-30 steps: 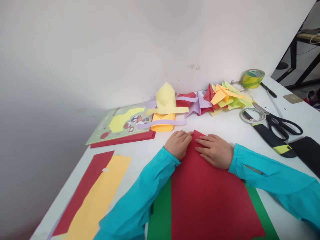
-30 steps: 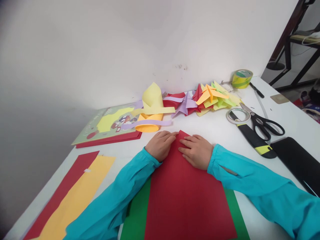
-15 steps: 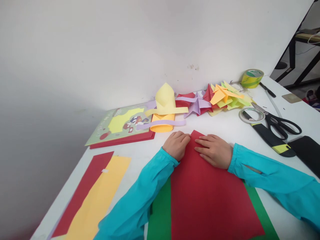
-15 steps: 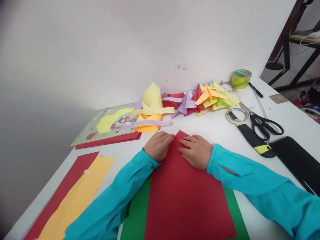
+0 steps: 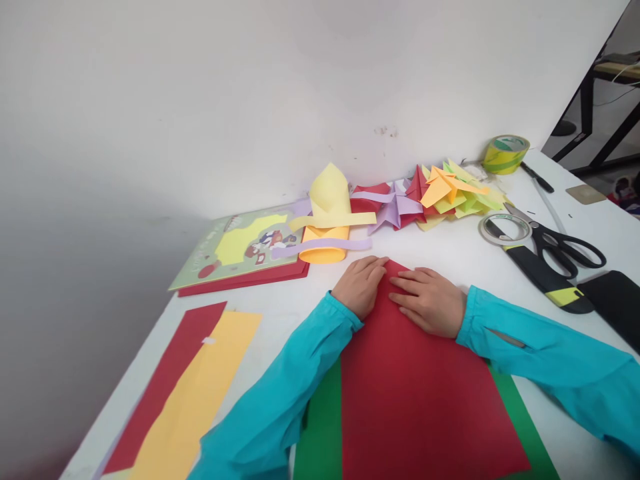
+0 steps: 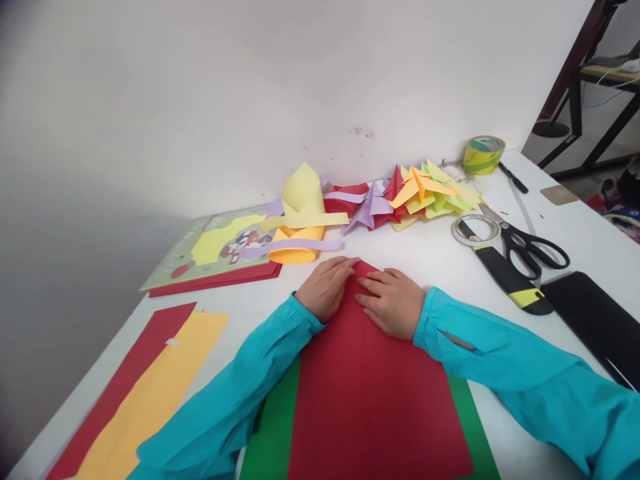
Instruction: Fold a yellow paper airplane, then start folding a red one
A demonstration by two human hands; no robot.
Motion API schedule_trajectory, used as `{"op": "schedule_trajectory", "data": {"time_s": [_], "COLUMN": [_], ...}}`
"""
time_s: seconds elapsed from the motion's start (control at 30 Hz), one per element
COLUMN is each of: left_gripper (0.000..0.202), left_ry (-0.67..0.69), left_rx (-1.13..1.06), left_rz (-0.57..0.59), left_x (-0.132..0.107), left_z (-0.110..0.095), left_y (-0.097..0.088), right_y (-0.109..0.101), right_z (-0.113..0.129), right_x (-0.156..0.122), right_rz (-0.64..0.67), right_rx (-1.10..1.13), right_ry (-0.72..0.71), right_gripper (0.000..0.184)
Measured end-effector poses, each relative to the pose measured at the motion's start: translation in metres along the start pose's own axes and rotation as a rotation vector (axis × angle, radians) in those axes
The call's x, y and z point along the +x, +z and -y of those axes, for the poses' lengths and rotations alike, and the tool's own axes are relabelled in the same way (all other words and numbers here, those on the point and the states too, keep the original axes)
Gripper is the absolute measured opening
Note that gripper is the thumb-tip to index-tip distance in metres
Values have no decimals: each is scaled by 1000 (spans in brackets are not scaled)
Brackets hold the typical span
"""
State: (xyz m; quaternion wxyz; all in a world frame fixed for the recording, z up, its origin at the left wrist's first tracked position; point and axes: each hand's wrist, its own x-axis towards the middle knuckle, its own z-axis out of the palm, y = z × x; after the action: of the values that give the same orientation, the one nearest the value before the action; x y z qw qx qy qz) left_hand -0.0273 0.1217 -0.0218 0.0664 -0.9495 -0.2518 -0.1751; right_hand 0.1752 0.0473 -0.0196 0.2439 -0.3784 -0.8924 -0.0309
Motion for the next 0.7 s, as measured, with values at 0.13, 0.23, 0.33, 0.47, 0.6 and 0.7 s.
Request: {"op": "schedule_trajectory", "data": {"time_s": [0.13, 0.23, 0.33, 0.47, 0.6, 0.7], "left_gripper": [26, 28, 28, 27, 25, 23], "left_ry": [3, 6, 18, 31, 37, 34], "left_rx": [7, 24, 42, 58, 67, 77], "left_rz": [10, 13, 7, -8, -24, -37], "left_x": [1, 2, 4, 4, 2, -2], "left_z": [-1, -1, -3, -5, -4, -3], "left_y": [-1, -3, -6, -8, -7, -3], "right_y": [0, 0, -1, -1, -1, -1], "right_z": [0, 0, 0, 0, 0, 0], "right_x": [0, 0, 0, 0, 0, 0], "right_rz": [5, 13, 24, 35, 32, 27], "right_rx": [3, 5, 3, 4, 9, 14], "right_ry": [-1, 0, 7, 9, 8, 8], "right_gripper": [30, 30, 30, 30, 30, 30]}}
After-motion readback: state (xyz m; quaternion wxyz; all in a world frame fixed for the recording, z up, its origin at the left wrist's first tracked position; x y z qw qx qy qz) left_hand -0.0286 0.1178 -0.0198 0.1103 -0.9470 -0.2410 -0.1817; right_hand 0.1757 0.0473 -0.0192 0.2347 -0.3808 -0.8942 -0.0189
